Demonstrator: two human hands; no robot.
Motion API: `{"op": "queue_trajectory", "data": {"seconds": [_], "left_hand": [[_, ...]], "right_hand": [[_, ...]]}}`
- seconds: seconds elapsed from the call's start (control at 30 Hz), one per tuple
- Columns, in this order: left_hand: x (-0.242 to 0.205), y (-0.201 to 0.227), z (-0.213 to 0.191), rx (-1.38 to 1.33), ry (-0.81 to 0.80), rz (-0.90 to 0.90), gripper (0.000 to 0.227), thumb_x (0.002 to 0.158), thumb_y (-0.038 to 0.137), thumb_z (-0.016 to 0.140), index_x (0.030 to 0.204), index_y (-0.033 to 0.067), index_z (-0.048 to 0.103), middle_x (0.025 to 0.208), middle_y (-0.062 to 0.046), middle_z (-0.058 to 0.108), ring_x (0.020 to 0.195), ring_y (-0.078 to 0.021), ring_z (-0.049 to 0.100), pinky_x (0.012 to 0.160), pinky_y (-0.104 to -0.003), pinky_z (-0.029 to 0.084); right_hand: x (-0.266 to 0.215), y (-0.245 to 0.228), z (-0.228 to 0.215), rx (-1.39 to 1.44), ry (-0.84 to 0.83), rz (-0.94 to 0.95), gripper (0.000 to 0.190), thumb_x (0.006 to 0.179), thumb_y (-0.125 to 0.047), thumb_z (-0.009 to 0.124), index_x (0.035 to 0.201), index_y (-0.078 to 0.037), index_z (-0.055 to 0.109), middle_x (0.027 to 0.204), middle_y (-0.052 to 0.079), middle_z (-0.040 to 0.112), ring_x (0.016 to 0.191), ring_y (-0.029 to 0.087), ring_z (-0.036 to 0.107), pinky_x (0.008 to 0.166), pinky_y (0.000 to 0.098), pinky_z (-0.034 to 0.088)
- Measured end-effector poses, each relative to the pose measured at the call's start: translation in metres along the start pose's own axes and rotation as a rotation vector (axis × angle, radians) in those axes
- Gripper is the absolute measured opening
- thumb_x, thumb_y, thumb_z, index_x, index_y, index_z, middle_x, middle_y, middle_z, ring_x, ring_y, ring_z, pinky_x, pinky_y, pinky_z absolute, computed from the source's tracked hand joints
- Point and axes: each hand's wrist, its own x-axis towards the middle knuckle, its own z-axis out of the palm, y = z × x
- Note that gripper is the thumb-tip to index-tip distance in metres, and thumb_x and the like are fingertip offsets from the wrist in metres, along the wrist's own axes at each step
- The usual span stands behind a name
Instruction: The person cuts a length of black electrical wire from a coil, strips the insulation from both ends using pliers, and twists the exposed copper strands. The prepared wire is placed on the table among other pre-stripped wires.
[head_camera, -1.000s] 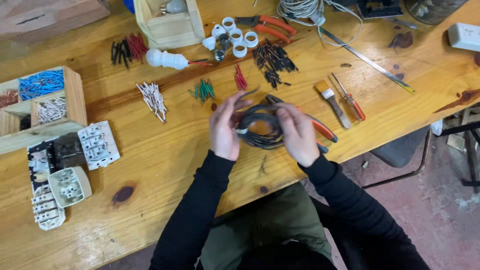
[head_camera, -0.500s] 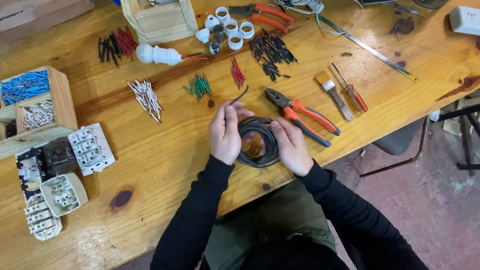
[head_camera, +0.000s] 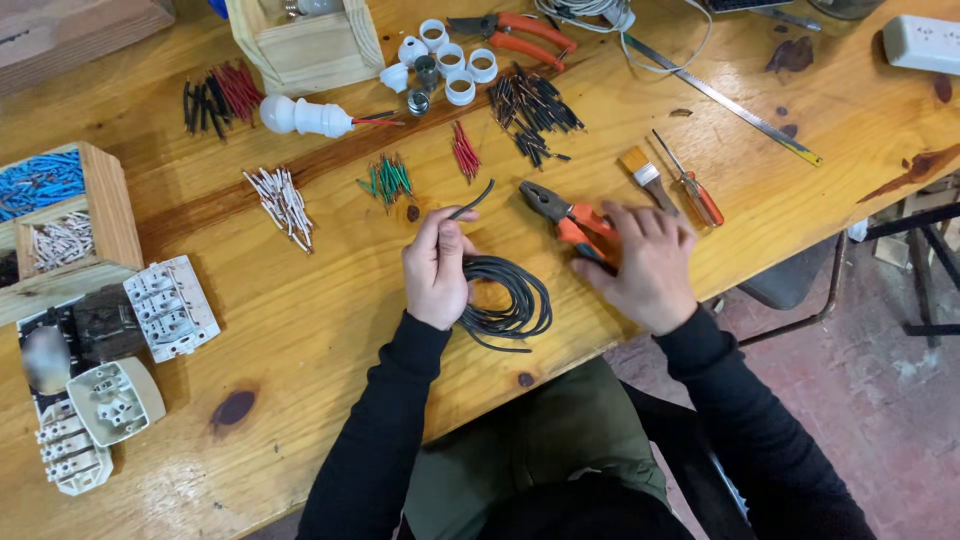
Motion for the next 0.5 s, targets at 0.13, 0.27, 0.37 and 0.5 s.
{"op": "queue_trajectory", "data": {"seconds": [0.13,0.27,0.37,0.5], "left_hand": [[0.003,-0.006,-0.003,-0.047,-0.04,-0.074,0.034,0.111,0.023,0.042,0.108,0.0033,0.069,0.067,-0.014,0.069,0.032,-0.0125,0.054,0.028,-0.018,0.044],[0.006,-0.005,-0.013,-0.149,-0.049,-0.233,0.03,0.103,0.018,0.051,0.093,0.0001,0.073,0.079,-0.02,0.076,0.07,-0.0229,0.076,0.067,-0.032,0.063],[0.009,-0.005,-0.025,-0.3,-0.034,-0.34,0.029,0.103,0.021,0.047,0.096,0.0006,0.066,0.076,-0.022,0.075,0.065,-0.0255,0.076,0.064,-0.029,0.061],[0.007,-0.011,-0.027,-0.591,-0.128,-0.383,0.023,0.11,0.028,0.043,0.114,0.0058,0.047,0.082,-0.029,0.072,0.034,-0.0208,0.061,0.043,-0.032,0.059]], "right_hand": [[-0.002,0.003,0.005,0.012,0.03,-0.004,0.074,0.079,-0.039,0.083,0.142,-0.007,0.06,0.127,0.015,0.063,0.13,0.04,0.051,0.107,0.0665,0.034],[0.006,0.016,0.0,0.151,0.088,-0.069,0.066,0.086,-0.048,0.08,0.134,-0.005,0.065,0.118,0.018,0.066,0.119,0.043,0.059,0.099,0.0627,0.044],[0.01,0.025,-0.006,0.255,0.15,-0.111,0.053,0.088,-0.041,0.082,0.123,-0.003,0.071,0.11,0.021,0.068,0.11,0.046,0.065,0.093,0.0572,0.05],[0.022,0.028,-0.013,0.336,0.16,-0.146,0.032,0.088,-0.026,0.084,0.111,-0.007,0.076,0.11,0.016,0.071,0.108,0.042,0.069,0.092,0.0502,0.055]]}}
